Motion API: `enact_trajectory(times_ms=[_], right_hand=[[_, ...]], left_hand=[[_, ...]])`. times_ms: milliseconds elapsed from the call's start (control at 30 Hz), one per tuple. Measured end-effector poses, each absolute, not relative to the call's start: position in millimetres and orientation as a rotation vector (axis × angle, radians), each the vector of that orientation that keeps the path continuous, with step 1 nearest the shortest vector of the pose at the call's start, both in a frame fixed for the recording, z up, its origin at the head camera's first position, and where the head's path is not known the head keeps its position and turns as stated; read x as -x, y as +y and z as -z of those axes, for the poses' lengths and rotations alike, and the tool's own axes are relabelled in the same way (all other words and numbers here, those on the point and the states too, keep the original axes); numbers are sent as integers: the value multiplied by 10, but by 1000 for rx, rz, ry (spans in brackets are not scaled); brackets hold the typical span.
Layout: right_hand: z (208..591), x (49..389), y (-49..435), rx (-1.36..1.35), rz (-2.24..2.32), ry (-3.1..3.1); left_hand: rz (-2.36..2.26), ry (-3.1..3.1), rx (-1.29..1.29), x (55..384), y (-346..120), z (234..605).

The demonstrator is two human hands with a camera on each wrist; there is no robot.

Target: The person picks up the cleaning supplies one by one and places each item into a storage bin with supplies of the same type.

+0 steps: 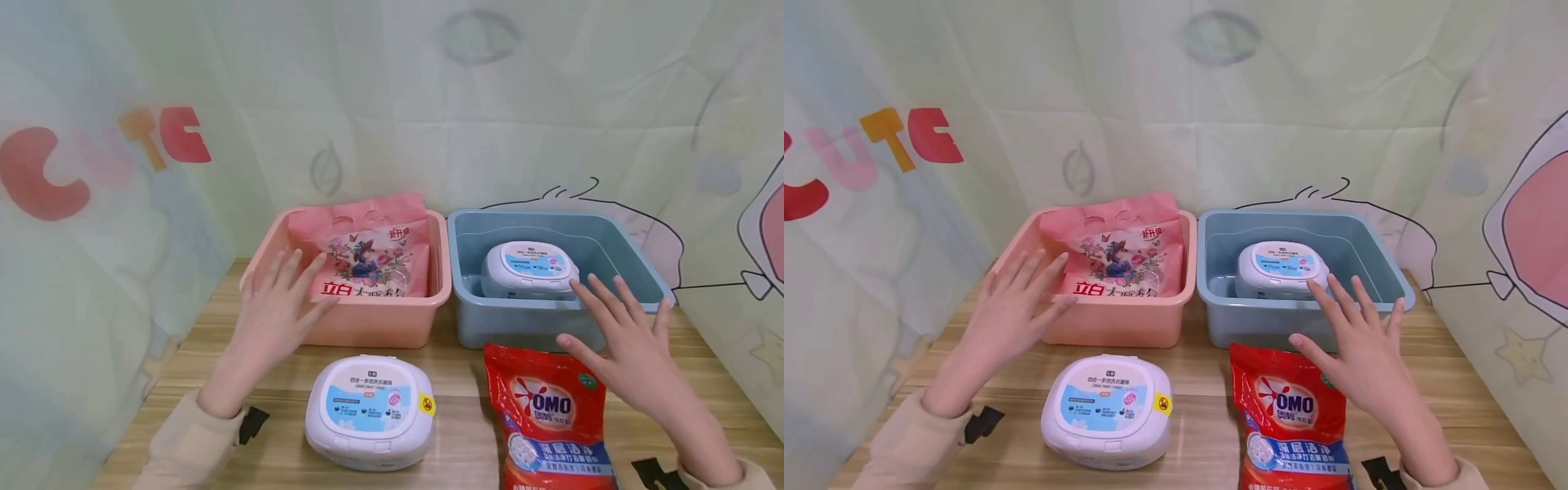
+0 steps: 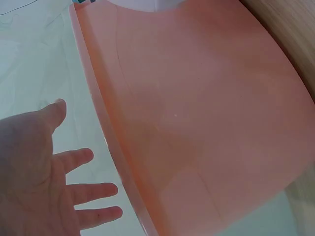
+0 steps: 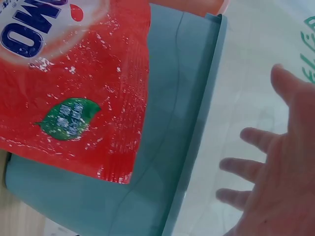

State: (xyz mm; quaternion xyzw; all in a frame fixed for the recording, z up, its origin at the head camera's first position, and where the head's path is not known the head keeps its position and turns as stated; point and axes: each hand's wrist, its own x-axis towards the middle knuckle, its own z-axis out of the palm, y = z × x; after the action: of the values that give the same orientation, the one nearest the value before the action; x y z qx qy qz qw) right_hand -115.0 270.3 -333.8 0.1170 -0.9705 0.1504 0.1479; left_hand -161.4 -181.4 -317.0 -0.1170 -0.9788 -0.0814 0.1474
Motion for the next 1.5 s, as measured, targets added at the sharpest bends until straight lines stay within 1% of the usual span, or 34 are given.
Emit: enact_trajectory(times_ms=[433,1000,1500], right_hand=[[3420,1104,2678,-369,-509,-2728],[3478,989,2676,-319,-575,-2726],[3535,932,2673,-349,-685,-2664]], left_hand=[[281,-2818,299,1628,-1872,3173],[338,-2647,295,1618,-1970,3253],[354,-2492,372,1612,-2028,3361]])
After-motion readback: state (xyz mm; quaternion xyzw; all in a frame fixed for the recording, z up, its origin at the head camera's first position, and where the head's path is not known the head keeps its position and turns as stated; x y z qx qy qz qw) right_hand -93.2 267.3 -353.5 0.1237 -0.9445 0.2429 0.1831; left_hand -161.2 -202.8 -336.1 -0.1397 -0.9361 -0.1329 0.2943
